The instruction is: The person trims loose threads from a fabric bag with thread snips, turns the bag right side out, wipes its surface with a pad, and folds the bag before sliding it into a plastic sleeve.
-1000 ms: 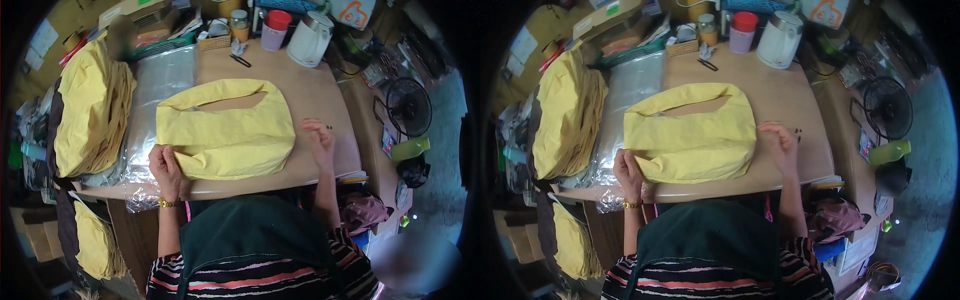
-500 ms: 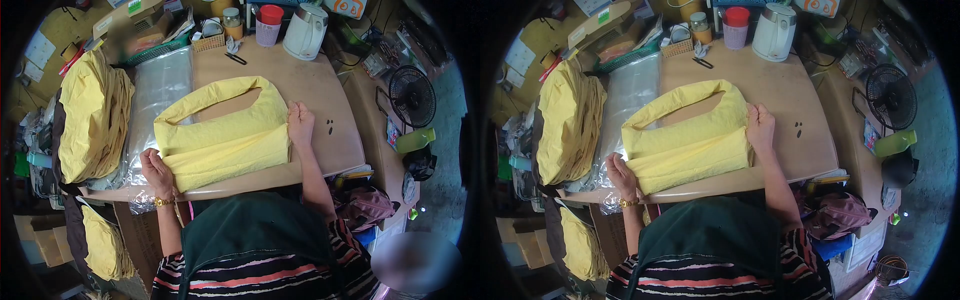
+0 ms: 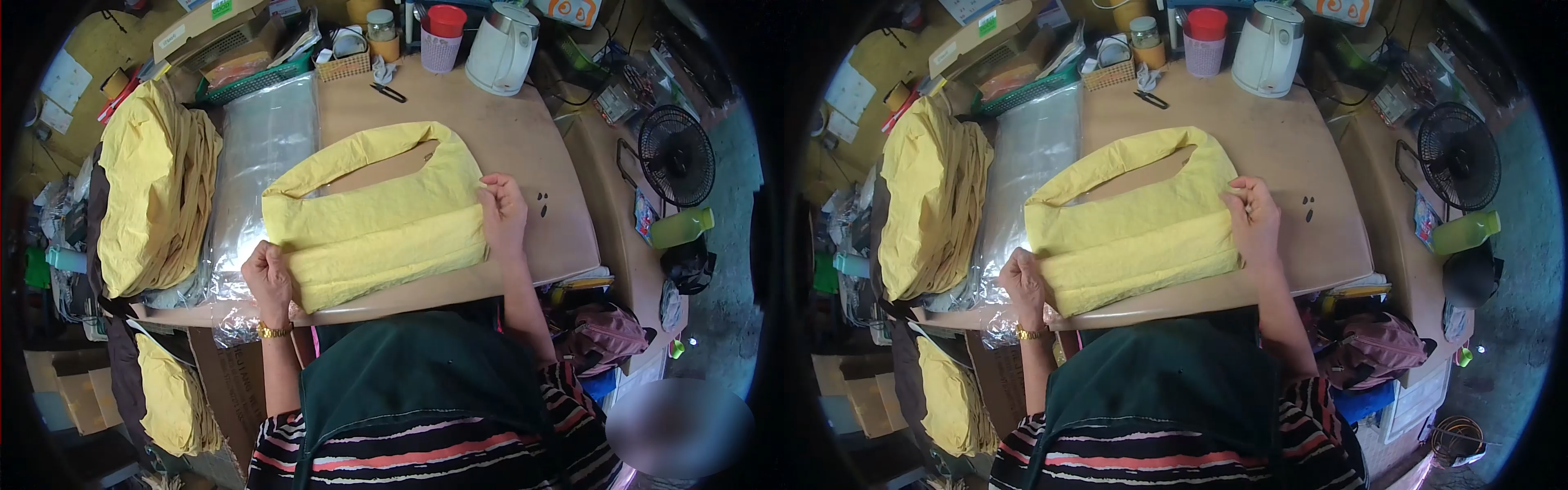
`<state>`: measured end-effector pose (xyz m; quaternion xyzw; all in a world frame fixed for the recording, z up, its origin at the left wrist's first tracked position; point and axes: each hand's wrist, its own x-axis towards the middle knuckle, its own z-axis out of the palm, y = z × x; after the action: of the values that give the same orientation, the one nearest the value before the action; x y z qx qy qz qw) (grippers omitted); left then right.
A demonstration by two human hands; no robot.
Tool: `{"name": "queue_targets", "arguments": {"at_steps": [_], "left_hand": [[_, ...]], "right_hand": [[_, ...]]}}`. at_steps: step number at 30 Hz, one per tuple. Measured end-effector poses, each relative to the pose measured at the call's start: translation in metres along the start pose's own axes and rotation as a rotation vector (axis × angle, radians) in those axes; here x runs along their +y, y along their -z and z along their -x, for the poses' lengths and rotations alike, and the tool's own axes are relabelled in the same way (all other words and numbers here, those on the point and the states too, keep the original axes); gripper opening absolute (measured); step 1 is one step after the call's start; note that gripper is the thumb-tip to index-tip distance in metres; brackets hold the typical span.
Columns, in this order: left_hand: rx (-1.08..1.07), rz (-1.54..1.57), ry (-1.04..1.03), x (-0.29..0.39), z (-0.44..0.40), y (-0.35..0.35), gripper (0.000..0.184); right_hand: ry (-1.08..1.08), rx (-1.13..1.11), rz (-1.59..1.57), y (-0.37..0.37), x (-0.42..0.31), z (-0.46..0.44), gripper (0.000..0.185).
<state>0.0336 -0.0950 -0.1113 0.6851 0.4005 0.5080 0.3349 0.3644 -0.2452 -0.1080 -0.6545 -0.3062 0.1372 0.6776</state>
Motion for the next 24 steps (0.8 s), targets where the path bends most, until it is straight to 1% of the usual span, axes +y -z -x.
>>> {"name": "queue_targets", "arguments": {"at_steps": [1, 2, 3, 4, 5, 6, 7, 8, 9, 10, 11, 12, 14, 15, 16, 17, 18, 19, 20, 21, 23, 24], "left_hand": [[-0.066, -0.046, 0.039, 0.014, -0.001, 0.000, 0.039], [-0.131, -0.092, 0.077, 0.021, -0.002, 0.001, 0.041], [-0.170, -0.206, 0.087, 0.019, -0.001, 0.005, 0.043], [-0.164, -0.208, 0.091, 0.020, 0.000, 0.005, 0.043], [-0.115, -0.239, 0.043, 0.020, 0.000, 0.002, 0.043], [-0.069, -0.269, -0.004, 0.020, 0.000, 0.000, 0.043], [-0.069, -0.269, 0.002, 0.019, -0.001, -0.001, 0.043], [-0.032, -0.273, 0.024, 0.017, -0.003, -0.003, 0.039], [0.001, -0.276, 0.042, 0.015, -0.007, -0.005, 0.034], [0.034, -0.277, 0.057, 0.015, -0.011, -0.008, 0.030], [0.092, -0.359, -0.183, 0.020, -0.016, -0.007, 0.021], [0.176, -0.568, -0.231, 0.021, -0.012, 0.003, 0.021], [-0.120, -0.513, 0.200, 0.021, 0.009, 0.035, 0.028], [-0.356, -0.457, 0.440, 0.039, 0.015, 0.038, 0.027], [-0.590, -0.390, 0.686, 0.055, 0.023, 0.039, 0.026], [-0.619, -0.192, 0.721, 0.047, 0.040, 0.037, 0.032], [-0.640, 0.006, 0.751, 0.036, 0.053, 0.033, 0.037], [-0.597, 0.093, 0.758, 0.035, 0.055, 0.025, 0.033], [-0.595, 0.091, 0.763, 0.034, 0.055, 0.019, 0.033], [-0.560, 0.095, 0.754, 0.032, 0.053, 0.012, 0.032], [-0.463, 0.165, 0.735, 0.022, 0.057, 0.002, 0.028], [-0.460, 0.167, 0.729, 0.020, 0.059, -0.002, 0.028]], "right_hand": [[0.149, -0.141, 0.193, 0.009, -0.007, -0.002, 0.024], [0.223, -0.218, 0.291, 0.016, -0.006, -0.002, 0.023], [0.303, -0.289, 0.381, 0.024, -0.004, -0.003, 0.022], [0.336, -0.360, 0.488, 0.030, 0.003, -0.003, 0.016], [0.368, -0.430, 0.595, 0.032, 0.008, -0.002, 0.012], [0.367, -0.436, 0.594, 0.030, 0.006, -0.003, 0.012], [0.286, -0.369, 0.556, 0.026, 0.002, -0.007, 0.011], [0.201, -0.297, 0.521, 0.023, -0.001, -0.010, 0.014], [0.193, -0.291, 0.528, 0.021, 0.001, -0.015, 0.014], [0.123, -0.241, 0.429, 0.019, 0.003, -0.022, 0.017], [0.055, -0.190, 0.328, 0.019, 0.006, -0.025, 0.019], [0.054, -0.180, 0.330, 0.026, 0.010, -0.024, 0.019], [0.231, 0.106, 0.485, 0.053, 0.020, -0.018, 0.027], [0.227, 0.112, 0.490, 0.064, 0.015, -0.009, 0.027], [-0.056, -0.054, 0.554, 0.078, 0.006, 0.004, 0.029], [-0.342, -0.222, 0.609, 0.085, 0.001, 0.012, 0.034], [-0.346, -0.227, 0.615, 0.086, 0.009, 0.015, 0.034], [-0.257, -0.185, 0.604, 0.085, 0.024, 0.019, 0.043], [-0.169, -0.140, 0.589, 0.084, 0.035, 0.022, 0.052], [-0.170, -0.141, 0.587, 0.081, 0.037, 0.022, 0.052], [-0.176, -0.139, 0.435, 0.069, 0.038, 0.015, 0.061], [-0.170, -0.139, 0.433, 0.067, 0.037, 0.013, 0.061]]}}
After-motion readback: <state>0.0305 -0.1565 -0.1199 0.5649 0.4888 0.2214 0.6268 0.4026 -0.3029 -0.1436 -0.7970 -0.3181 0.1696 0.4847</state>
